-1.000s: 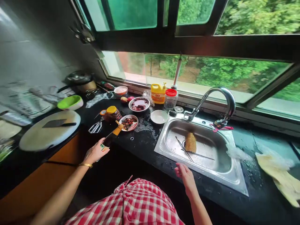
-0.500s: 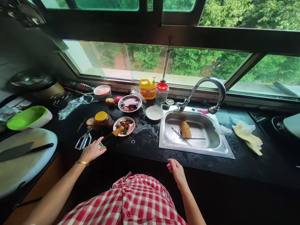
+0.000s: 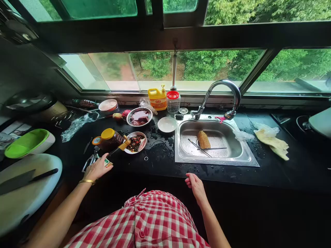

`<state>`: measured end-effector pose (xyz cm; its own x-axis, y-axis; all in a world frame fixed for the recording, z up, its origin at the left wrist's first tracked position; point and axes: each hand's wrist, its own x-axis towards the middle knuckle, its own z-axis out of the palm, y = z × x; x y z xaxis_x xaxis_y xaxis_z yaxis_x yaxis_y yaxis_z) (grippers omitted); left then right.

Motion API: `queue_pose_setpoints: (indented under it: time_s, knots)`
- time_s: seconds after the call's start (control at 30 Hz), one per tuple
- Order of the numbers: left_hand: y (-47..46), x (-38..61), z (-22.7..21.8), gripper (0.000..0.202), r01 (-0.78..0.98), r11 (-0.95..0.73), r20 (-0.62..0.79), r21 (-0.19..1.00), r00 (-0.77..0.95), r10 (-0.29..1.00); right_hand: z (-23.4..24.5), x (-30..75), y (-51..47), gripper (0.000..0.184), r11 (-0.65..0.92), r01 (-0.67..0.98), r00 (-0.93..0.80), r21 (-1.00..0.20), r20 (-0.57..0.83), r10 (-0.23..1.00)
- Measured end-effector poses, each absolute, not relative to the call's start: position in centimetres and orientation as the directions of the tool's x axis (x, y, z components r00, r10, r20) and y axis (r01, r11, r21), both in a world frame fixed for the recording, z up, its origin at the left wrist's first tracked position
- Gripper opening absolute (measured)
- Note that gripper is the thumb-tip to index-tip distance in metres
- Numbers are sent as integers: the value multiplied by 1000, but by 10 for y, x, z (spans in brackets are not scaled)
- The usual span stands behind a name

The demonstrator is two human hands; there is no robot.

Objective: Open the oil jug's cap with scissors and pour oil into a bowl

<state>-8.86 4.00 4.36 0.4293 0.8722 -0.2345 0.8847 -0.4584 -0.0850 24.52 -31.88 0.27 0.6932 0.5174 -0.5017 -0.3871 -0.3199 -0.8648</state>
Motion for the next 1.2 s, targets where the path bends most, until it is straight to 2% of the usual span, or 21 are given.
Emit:
queue_pose_setpoints:
  time_s: [0.13, 0.27, 0.43, 0.63, 1.03, 1.2]
  knots:
    - [36, -94, 45, 70, 891, -439, -245, -119, 402, 882, 0, 250, -318, 58, -337, -385, 679, -859, -511, 527]
    - [27, -83, 51, 70, 864, -488, -230, -121, 454, 861, -2, 253, -314, 57, -343, -379, 663, -860, -511, 548]
    - [24, -63, 54, 71, 855, -512, -227, -81, 484, 845, 1, 257, -309, 58, -339, -378, 662, -861, -508, 551]
    - [37, -64, 46, 71, 900, -436, -235, 6, 425, 874, 1, 260, -312, 58, -349, -372, 670, -860, -509, 540]
    - [30, -95, 44, 71, 929, -369, -246, -11, 355, 902, -10, 258, -301, 60, -383, -360, 637, -851, -524, 566]
    - [32, -82, 53, 71, 931, -362, -227, 45, 362, 904, -10, 255, -295, 59, -361, -352, 631, -863, -504, 589]
